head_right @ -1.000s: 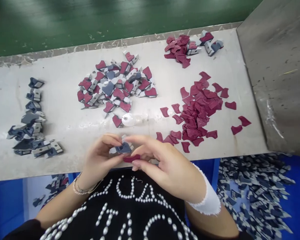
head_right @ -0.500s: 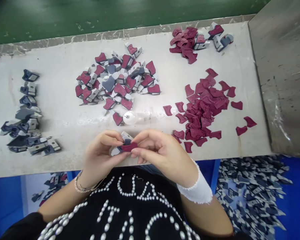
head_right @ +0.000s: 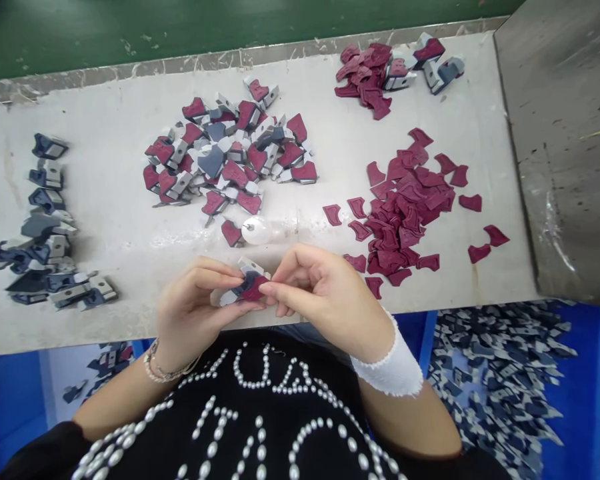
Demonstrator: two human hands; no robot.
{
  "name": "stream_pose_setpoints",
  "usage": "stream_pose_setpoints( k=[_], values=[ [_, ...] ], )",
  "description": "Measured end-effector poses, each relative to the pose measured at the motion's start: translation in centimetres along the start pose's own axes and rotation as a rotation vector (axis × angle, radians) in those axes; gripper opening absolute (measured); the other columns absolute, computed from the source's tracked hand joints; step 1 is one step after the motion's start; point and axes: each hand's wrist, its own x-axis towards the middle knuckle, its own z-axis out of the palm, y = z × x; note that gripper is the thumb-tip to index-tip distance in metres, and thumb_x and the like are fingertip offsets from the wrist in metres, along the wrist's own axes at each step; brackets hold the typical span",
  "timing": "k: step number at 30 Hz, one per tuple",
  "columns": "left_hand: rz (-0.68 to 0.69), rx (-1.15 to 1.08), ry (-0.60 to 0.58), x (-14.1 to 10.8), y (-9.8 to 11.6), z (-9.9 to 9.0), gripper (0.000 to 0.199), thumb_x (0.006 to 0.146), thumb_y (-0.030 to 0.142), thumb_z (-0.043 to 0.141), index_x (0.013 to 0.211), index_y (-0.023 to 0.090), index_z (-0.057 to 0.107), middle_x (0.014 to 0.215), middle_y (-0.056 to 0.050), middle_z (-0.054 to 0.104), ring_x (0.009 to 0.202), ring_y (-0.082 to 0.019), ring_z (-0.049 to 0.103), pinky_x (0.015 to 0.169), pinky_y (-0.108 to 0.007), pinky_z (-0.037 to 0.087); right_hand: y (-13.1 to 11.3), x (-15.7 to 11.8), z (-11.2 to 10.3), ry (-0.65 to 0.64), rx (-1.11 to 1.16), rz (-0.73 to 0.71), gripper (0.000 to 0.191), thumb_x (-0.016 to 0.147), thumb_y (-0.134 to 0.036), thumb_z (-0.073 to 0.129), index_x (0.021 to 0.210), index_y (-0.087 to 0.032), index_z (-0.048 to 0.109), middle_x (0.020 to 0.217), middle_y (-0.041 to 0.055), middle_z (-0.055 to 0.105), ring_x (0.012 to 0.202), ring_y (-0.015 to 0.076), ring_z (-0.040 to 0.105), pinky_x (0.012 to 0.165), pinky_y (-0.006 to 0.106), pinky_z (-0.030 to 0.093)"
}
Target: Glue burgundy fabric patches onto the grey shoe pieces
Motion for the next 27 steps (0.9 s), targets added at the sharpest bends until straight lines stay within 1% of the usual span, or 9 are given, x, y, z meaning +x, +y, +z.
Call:
stream_pose_setpoints(
  k=[3, 6, 13, 15, 18, 20, 21, 24, 27],
  values=[
    [0.018, 0.065, 0.001, 0.1, 0.2, 0.1, 0.033, 0.068, 0.02, 0.087, 0.092, 0.017, 0.063, 0.088, -0.002, 0.068, 0.08, -0.013, 0.068, 0.069, -0.026, 0.061, -0.2, -0.2, 0.2, 0.041, -0.039, -0.009, 0.023, 0.086, -0.034, 0.074, 0.077, -0.02, 0.059, 0.067, -0.0034, 0.071, 0.062, 0.0094, 0.067, 0.06, 0.018, 0.057],
    [0.03, 0.083, -0.006, 0.1, 0.3, 0.2, 0.033, 0.069, 0.022, 0.086, 0.092, 0.016, 0.063, 0.086, -0.002, 0.068, 0.079, -0.013, 0.067, 0.068, -0.025, 0.061, -0.3, -0.3, 0.2, 0.042, -0.06, -0.009, 0.022, 0.086, -0.034, 0.074, 0.078, -0.02, 0.058, 0.071, -0.0037, 0.072, 0.063, 0.0089, 0.067, 0.06, 0.018, 0.057],
    [0.079, 0.075, -0.046, 0.3, 0.4, -0.1, 0.029, 0.072, 0.021, 0.084, 0.092, 0.017, 0.064, 0.087, -0.002, 0.068, 0.078, -0.012, 0.068, 0.067, -0.024, 0.062, -0.2, 0.8, -0.3, -0.08, -0.057, 0.061, 0.028, 0.083, -0.036, 0.076, 0.076, -0.02, 0.055, 0.067, -0.0027, 0.068, 0.058, 0.01, 0.062, 0.053, 0.019, 0.052],
    [0.067, 0.053, -0.049, 0.2, 0.3, -0.3, 0.031, 0.07, 0.019, 0.086, 0.092, 0.016, 0.064, 0.087, -0.002, 0.068, 0.078, -0.012, 0.068, 0.068, -0.024, 0.062, 0.0, 1.1, -0.5, -0.132, -0.003, 0.088, 0.028, 0.082, -0.034, 0.078, 0.082, -0.021, 0.052, 0.062, -0.0055, 0.064, 0.055, 0.009, 0.058, 0.051, 0.019, 0.049],
    [0.022, -0.004, -0.066, 0.0, 0.2, -0.6, 0.034, 0.067, 0.015, 0.087, 0.093, 0.016, 0.064, 0.09, -0.003, 0.069, 0.082, -0.013, 0.068, 0.07, -0.026, 0.062, 0.1, 1.3, -0.8, -0.223, 0.054, 0.096, 0.03, 0.086, -0.035, 0.074, 0.1, -0.023, 0.051, 0.062, -0.008, 0.06, 0.056, 0.0087, 0.056, 0.054, 0.019, 0.048],
    [0.014, -0.033, -0.078, -0.1, 0.3, -0.8, 0.036, 0.066, 0.012, 0.088, 0.094, 0.015, 0.065, 0.091, -0.003, 0.069, 0.083, -0.013, 0.068, 0.071, -0.026, 0.062, 0.1, 1.3, -0.8, -0.272, 0.07, 0.067, 0.027, 0.092, -0.038, 0.066, 0.108, -0.021, 0.054, 0.066, -0.0066, 0.059, 0.06, 0.0086, 0.057, 0.057, 0.02, 0.049],
    [0.019, -0.042, -0.083, -0.1, 0.3, -0.9, 0.037, 0.065, 0.011, 0.088, 0.094, 0.015, 0.065, 0.091, -0.003, 0.069, 0.084, -0.013, 0.068, 0.071, -0.026, 0.061, 0.1, 1.4, -0.8, -0.289, 0.069, 0.046, 0.025, 0.094, -0.039, 0.063, 0.109, -0.02, 0.057, 0.069, -0.0056, 0.059, 0.061, 0.0084, 0.057, 0.058, 0.02, 0.05],
    [0.044, -0.052, -0.097, 0.0, 0.5, -1.1, 0.038, 0.064, 0.01, 0.088, 0.094, 0.014, 0.066, 0.091, -0.003, 0.069, 0.084, -0.012, 0.068, 0.072, -0.024, 0.061, 0.1, 1.3, -0.8, -0.305, 0.037, -0.017, 0.02, 0.096, -0.037, 0.059, 0.101, -0.017, 0.064, 0.075, -0.0036, 0.059, 0.065, 0.008, 0.057, 0.06, 0.019, 0.049],
    [0.051, -0.05, -0.099, 0.1, 0.7, -1.2, 0.037, 0.064, 0.01, 0.088, 0.094, 0.015, 0.066, 0.092, -0.002, 0.07, 0.083, -0.012, 0.068, 0.072, -0.024, 0.061, -0.2, 0.9, -0.5, -0.261, -0.1, -0.092, 0.019, 0.097, -0.035, 0.058, 0.097, -0.017, 0.064, 0.079, -0.0018, 0.061, 0.07, 0.0103, 0.058, 0.063, 0.022, 0.048]
  ],
)
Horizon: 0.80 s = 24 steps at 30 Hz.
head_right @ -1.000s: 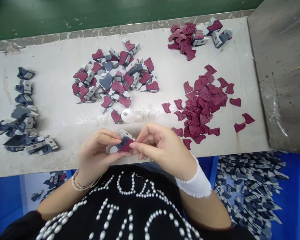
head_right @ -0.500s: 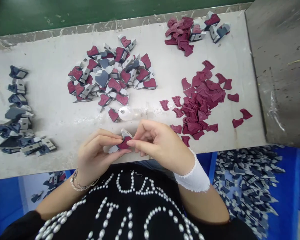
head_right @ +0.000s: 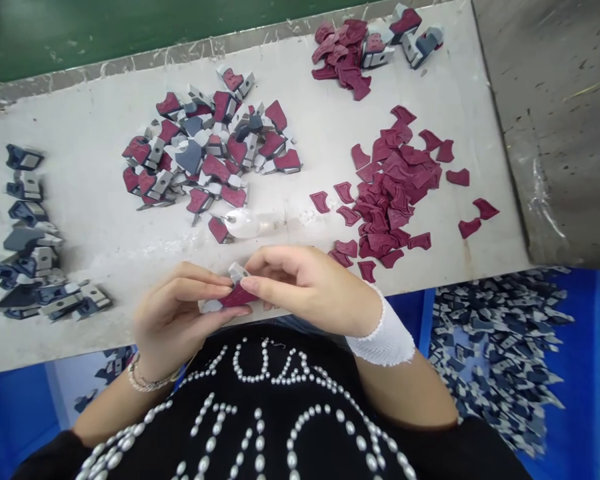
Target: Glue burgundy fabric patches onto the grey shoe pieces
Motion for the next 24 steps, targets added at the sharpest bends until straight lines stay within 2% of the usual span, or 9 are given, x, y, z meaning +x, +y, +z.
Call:
stream_pose_setpoints(
  k=[3, 6, 16, 21, 24],
  values=[
    [-0.006, 0.002, 0.004, 0.0, 0.1, 0.1, 0.037, 0.065, 0.011, 0.088, 0.094, 0.016, 0.067, 0.091, -0.002, 0.07, 0.082, -0.013, 0.068, 0.07, -0.025, 0.062, -0.6, -0.5, 0.5, 0.066, -0.265, -0.048, 0.021, 0.1, -0.032, 0.05, 0.098, -0.017, 0.065, 0.085, 0.0011, 0.066, 0.074, 0.0134, 0.059, 0.065, 0.026, 0.046],
    [-0.016, -0.006, -0.01, -0.1, 0.2, 0.1, 0.036, 0.065, 0.01, 0.087, 0.094, 0.016, 0.067, 0.09, -0.002, 0.071, 0.082, -0.013, 0.069, 0.07, -0.025, 0.062, -1.2, -1.0, 1.1, 0.1, -0.427, -0.066, 0.022, 0.101, -0.028, 0.046, 0.098, -0.018, 0.065, 0.082, 0.0005, 0.066, 0.07, 0.0135, 0.059, 0.064, 0.028, 0.043],
    [-0.012, 0.015, -0.041, 0.3, 0.8, -0.3, 0.033, 0.068, 0.015, 0.086, 0.094, 0.019, 0.067, 0.091, -0.001, 0.071, 0.08, -0.014, 0.07, 0.065, -0.025, 0.062, -1.5, -1.4, 1.3, 0.085, -0.506, -0.108, 0.021, 0.101, -0.027, 0.043, 0.095, -0.017, 0.06, 0.076, -0.0019, 0.058, 0.065, 0.012, 0.051, 0.061, 0.029, 0.036],
    [0.014, 0.042, -0.053, 0.4, 0.9, -0.2, 0.03, 0.07, 0.014, 0.085, 0.094, 0.017, 0.066, 0.09, -0.002, 0.071, 0.081, -0.013, 0.07, 0.067, -0.024, 0.063, -1.5, -1.3, 1.6, 0.101, -0.54, -0.071, 0.021, 0.1, -0.024, 0.043, 0.083, -0.018, 0.054, 0.068, -0.004, 0.049, 0.059, 0.0115, 0.044, 0.058, 0.03, 0.032],
    [0.029, 0.064, -0.051, 0.3, 0.9, -0.3, 0.029, 0.07, 0.013, 0.084, 0.093, 0.016, 0.066, 0.09, -0.003, 0.071, 0.079, -0.013, 0.071, 0.067, -0.023, 0.063, -1.5, -1.4, 1.9, 0.105, -0.561, -0.044, 0.022, 0.102, -0.026, 0.04, 0.085, -0.019, 0.051, 0.07, -0.0034, 0.051, 0.062, 0.0126, 0.046, 0.059, 0.03, 0.032]
  ],
)
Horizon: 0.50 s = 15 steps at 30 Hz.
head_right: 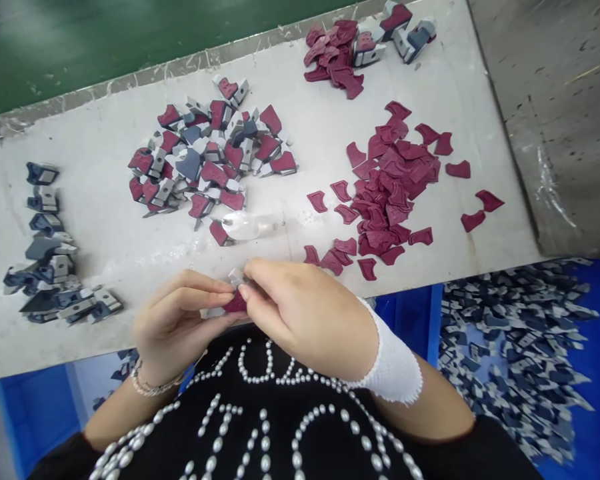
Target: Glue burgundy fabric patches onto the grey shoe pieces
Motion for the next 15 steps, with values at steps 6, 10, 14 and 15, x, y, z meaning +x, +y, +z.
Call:
stream_pose_setpoints(
  k=[6, 10, 14, 15],
  values=[
    [-0.053, -0.042, 0.017, -0.1, 0.0, -0.3, 0.031, 0.068, 0.014, 0.086, 0.093, 0.018, 0.067, 0.089, -0.002, 0.071, 0.079, -0.014, 0.07, 0.066, -0.026, 0.063, -0.3, -0.2, -0.1, -0.013, 0.032, -0.017, 0.023, 0.104, -0.028, 0.038, 0.087, -0.02, 0.051, 0.072, -0.0034, 0.052, 0.064, 0.0125, 0.048, 0.061, 0.029, 0.033],
    [-0.041, -0.028, 0.013, 0.1, 0.3, -0.5, 0.029, 0.07, 0.016, 0.085, 0.093, 0.019, 0.067, 0.089, -0.003, 0.071, 0.078, -0.014, 0.07, 0.065, -0.026, 0.062, -0.4, -0.1, -0.4, -0.002, 0.037, -0.032, 0.023, 0.103, -0.027, 0.04, 0.088, -0.019, 0.054, 0.071, -0.0035, 0.051, 0.062, 0.0122, 0.047, 0.06, 0.029, 0.033],
    [0.006, 0.004, -0.003, 0.8, 1.0, -0.9, 0.03, 0.07, 0.015, 0.085, 0.093, 0.019, 0.067, 0.088, -0.003, 0.071, 0.078, -0.014, 0.071, 0.065, -0.026, 0.063, -0.8, -0.2, -0.8, -0.004, 0.046, -0.063, 0.024, 0.102, -0.026, 0.041, 0.084, -0.019, 0.055, 0.069, -0.0041, 0.05, 0.062, 0.0116, 0.046, 0.06, 0.029, 0.032],
    [0.02, 0.012, -0.011, 0.9, 1.3, -1.0, 0.03, 0.07, 0.015, 0.085, 0.093, 0.018, 0.066, 0.088, -0.003, 0.071, 0.078, -0.014, 0.071, 0.066, -0.025, 0.063, -1.0, -0.2, -0.9, -0.004, 0.045, -0.067, 0.024, 0.102, -0.026, 0.041, 0.083, -0.019, 0.055, 0.068, -0.0045, 0.05, 0.061, 0.0112, 0.046, 0.059, 0.028, 0.032]
  ],
)
